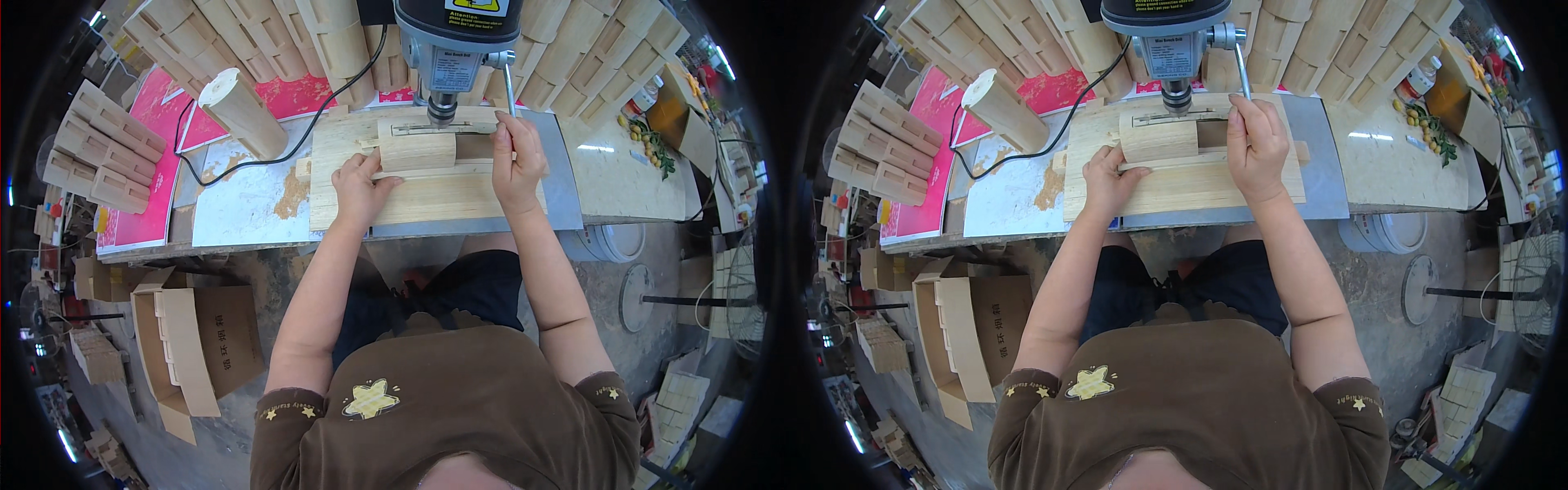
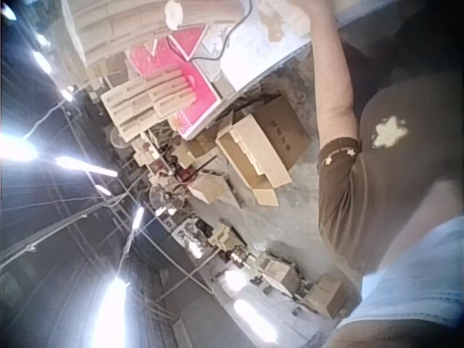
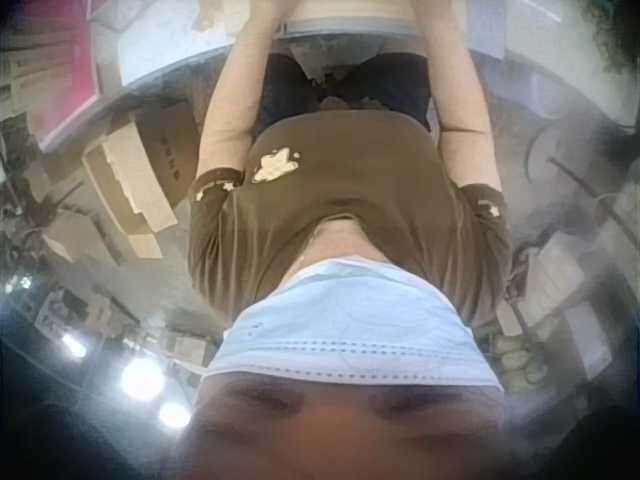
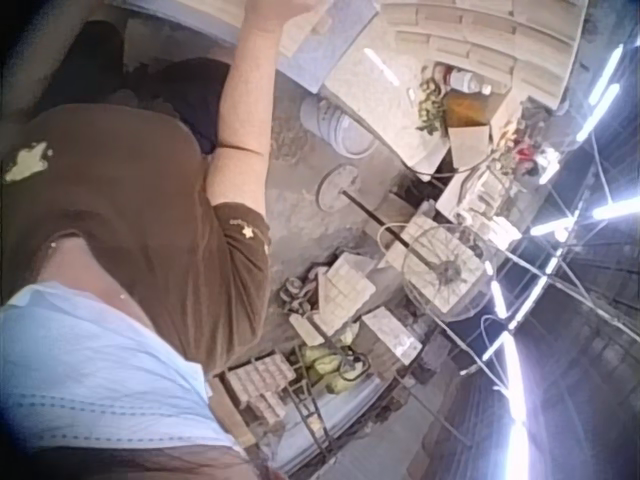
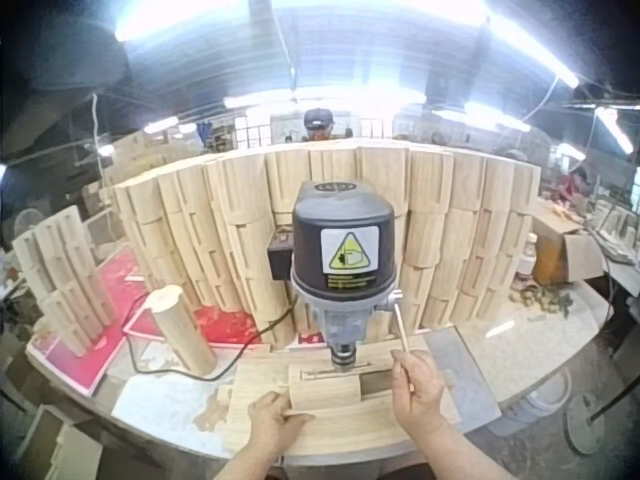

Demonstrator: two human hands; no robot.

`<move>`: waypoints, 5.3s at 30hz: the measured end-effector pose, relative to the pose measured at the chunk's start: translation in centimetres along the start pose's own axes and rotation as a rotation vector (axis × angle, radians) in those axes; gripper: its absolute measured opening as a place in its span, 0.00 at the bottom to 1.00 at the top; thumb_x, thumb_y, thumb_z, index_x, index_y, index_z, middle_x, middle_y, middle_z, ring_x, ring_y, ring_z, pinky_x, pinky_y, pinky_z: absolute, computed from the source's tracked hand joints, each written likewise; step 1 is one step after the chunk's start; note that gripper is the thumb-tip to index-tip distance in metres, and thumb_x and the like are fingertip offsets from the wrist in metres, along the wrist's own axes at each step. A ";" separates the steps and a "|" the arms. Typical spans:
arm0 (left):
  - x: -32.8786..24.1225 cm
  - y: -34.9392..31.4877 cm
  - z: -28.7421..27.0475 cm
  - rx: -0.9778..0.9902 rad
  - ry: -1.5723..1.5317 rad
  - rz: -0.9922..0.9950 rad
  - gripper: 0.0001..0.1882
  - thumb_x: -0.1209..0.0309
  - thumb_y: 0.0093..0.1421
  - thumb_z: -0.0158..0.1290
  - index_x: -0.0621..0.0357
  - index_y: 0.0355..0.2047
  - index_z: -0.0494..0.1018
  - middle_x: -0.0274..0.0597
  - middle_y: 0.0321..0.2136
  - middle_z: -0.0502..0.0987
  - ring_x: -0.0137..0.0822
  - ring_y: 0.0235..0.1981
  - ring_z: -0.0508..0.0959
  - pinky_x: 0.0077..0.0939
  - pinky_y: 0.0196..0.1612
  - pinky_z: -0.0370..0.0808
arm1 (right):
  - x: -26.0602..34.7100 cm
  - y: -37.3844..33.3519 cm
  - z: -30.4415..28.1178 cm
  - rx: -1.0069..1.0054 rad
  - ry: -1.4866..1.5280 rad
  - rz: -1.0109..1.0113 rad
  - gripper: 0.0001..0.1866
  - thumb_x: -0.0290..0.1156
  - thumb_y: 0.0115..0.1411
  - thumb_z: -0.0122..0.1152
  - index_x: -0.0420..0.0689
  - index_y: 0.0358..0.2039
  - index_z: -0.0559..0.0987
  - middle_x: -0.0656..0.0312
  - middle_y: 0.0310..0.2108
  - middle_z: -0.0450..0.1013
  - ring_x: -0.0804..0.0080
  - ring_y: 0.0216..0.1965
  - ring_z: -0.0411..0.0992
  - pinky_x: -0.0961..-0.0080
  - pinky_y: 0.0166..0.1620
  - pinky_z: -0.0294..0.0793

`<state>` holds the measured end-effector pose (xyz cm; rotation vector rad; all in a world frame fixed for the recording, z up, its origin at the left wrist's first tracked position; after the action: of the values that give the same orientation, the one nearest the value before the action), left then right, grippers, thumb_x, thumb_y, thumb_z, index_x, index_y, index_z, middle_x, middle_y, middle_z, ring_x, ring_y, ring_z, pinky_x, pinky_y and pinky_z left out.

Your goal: Drilling holes into cylindrical wooden blocks using a drill press.

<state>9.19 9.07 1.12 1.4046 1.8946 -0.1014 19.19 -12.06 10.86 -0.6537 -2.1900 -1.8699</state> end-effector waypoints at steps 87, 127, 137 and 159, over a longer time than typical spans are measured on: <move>11.2 -8.4 -20.7 -0.409 0.212 -0.282 0.37 0.75 0.35 0.67 0.54 0.49 0.65 0.49 0.52 0.59 0.46 0.49 0.69 0.34 0.51 0.70 | -2.7 -5.4 -5.3 0.764 0.348 0.668 0.12 0.19 0.49 0.62 0.38 0.36 0.76 0.67 0.33 0.68 0.79 0.35 0.66 0.84 0.39 0.64; 39.4 6.5 -55.1 -1.092 0.503 -0.719 0.35 0.58 0.34 0.69 0.63 0.42 0.71 0.53 0.39 0.77 0.48 0.41 0.78 0.36 0.45 0.74 | -0.5 -5.0 -6.9 0.763 0.065 1.031 0.14 0.29 0.42 0.66 0.39 0.31 0.76 0.71 0.26 0.66 0.83 0.29 0.62 0.85 0.33 0.59; 38.6 6.3 -52.4 -1.211 0.593 -0.647 0.42 0.59 0.43 0.65 0.67 0.54 0.60 0.61 0.48 0.68 0.54 0.52 0.67 0.41 0.55 0.64 | -0.7 -5.6 -7.9 0.732 0.077 1.022 0.15 0.28 0.38 0.64 0.38 0.31 0.76 0.67 0.29 0.68 0.78 0.32 0.64 0.82 0.37 0.61; 9.0 9.0 -17.9 -0.701 -0.026 -0.222 0.60 0.63 0.34 0.70 0.62 0.61 0.42 0.56 0.54 0.61 0.49 0.54 0.66 0.37 0.56 0.64 | -1.1 -5.5 -6.3 0.744 0.245 0.832 0.13 0.19 0.44 0.64 0.38 0.33 0.78 0.65 0.31 0.70 0.77 0.35 0.67 0.81 0.41 0.65</move>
<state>6.57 28.20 11.52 0.7148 1.8020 0.4001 16.85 -19.03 6.70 -0.8984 -1.8098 -0.6280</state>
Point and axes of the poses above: each hand's wrist, its own y-axis towards the middle knuckle, its own z-axis out of the palm, x = y × z, the point moved 4 cm from there along y, towards the middle knuckle
